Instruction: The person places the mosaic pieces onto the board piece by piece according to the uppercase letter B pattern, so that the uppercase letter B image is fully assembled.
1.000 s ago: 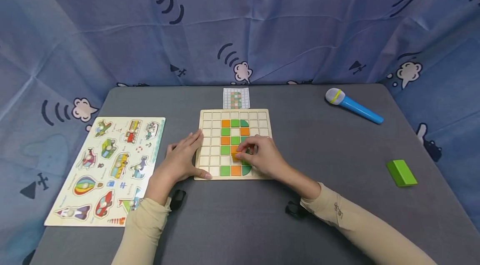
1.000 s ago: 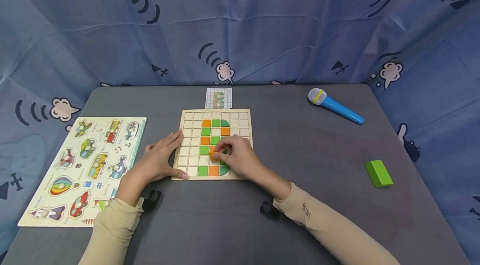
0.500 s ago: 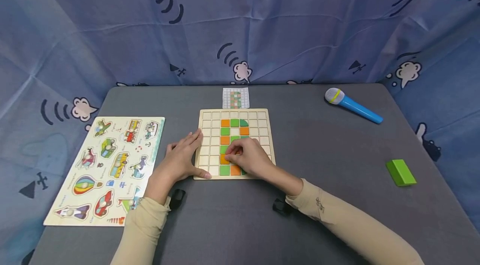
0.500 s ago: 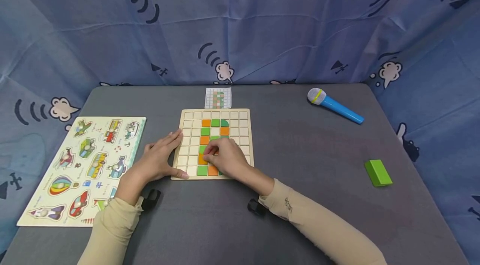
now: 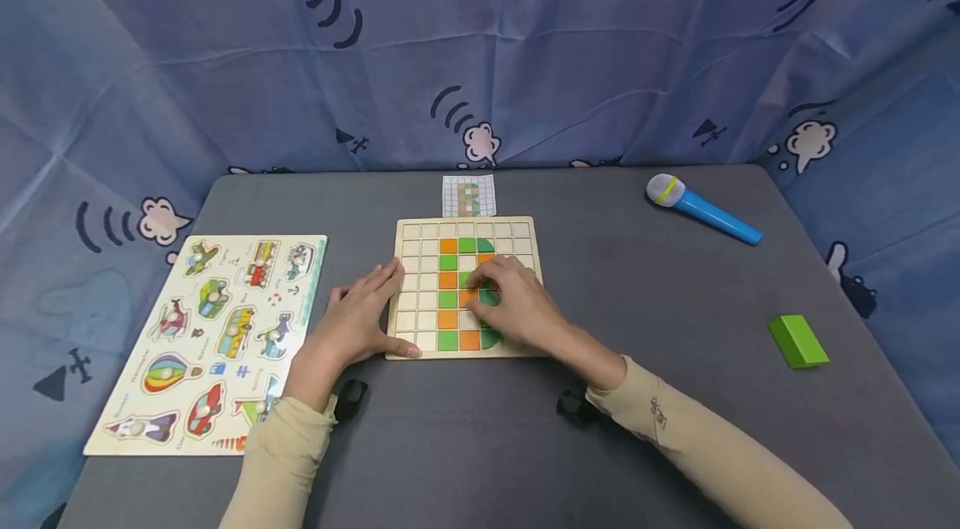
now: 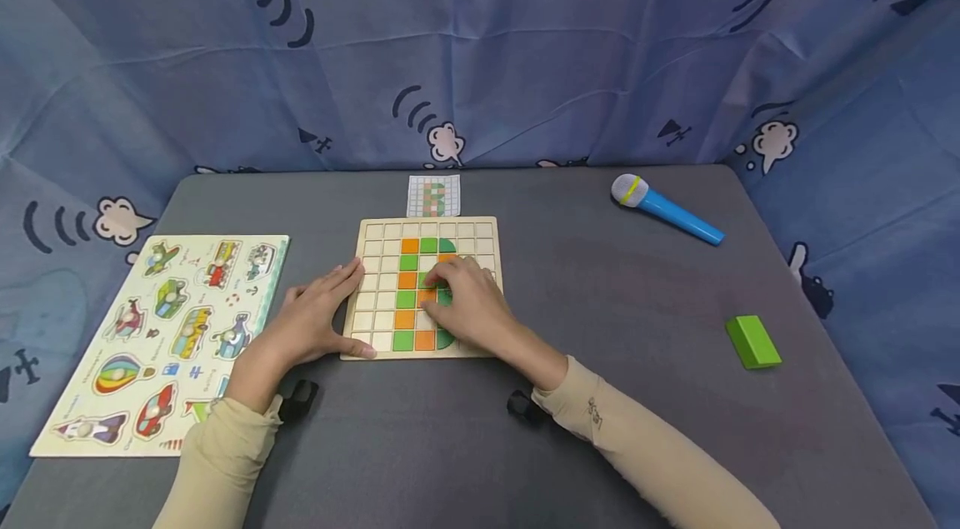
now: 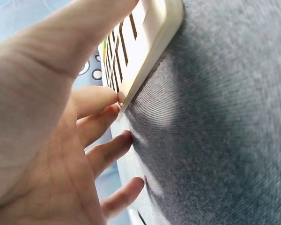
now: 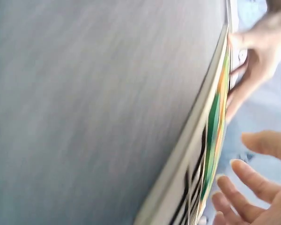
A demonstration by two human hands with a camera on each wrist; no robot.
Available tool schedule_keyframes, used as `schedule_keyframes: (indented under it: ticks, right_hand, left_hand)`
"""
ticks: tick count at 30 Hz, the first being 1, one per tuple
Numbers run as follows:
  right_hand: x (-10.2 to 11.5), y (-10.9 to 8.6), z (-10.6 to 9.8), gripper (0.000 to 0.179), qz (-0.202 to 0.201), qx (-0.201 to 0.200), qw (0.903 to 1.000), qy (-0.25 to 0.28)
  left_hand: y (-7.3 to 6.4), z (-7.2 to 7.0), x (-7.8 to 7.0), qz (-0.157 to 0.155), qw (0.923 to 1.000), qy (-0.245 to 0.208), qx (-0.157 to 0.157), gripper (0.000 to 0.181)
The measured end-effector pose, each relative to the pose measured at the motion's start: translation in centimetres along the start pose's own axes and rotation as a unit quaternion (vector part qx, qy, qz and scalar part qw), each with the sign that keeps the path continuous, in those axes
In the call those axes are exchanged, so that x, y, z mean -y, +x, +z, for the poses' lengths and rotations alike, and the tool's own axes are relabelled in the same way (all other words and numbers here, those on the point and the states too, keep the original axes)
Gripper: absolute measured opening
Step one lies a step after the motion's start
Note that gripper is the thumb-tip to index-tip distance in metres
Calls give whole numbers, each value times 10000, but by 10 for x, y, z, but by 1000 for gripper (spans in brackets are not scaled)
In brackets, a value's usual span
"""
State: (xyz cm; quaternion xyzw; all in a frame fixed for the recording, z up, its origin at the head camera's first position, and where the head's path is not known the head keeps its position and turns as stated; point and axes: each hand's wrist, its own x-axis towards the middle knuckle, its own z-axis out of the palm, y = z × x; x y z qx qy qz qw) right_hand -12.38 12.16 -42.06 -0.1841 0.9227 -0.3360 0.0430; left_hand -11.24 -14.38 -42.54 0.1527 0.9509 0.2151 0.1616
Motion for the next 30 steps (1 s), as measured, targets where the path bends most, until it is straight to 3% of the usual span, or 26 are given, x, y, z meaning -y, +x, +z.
schedule_keyframes:
  ticks: [5, 9, 15, 19, 22, 26, 30]
  right_hand:
    - [-22, -5, -24, 51, -180, -562, 9964, -615]
    - [-35, -8, -44, 66, -111, -966, 9909, -928]
    - [-45, -10, -60, 74, -126, -1625, 9749, -1513]
    - [-49, -10, -64, 79, 108, -1878, 9622, -1969]
    - [-50, -11, -66, 81, 571, -1885, 9571, -2127]
    - [-52, -12, -67, 88, 1171, -1599, 9554, -2190]
    - [-53, -13, -67, 92, 1370, -1311, 9566, -2212]
  left_hand:
    - [-1, 0, 2, 185, 9995, -37, -259, 120]
    - [3, -1, 0, 295, 9956, 149, -876, 115]
    - [15, -5, -5, 400, 9768, 469, -2049, 113]
    - [19, -6, -6, 346, 9663, 562, -2487, 110]
    - [22, -7, -6, 166, 9620, 697, -2634, 111]
    - [24, -7, -4, -85, 9608, 975, -2594, 113]
    - [25, -7, -2, -179, 9614, 1120, -2508, 113]
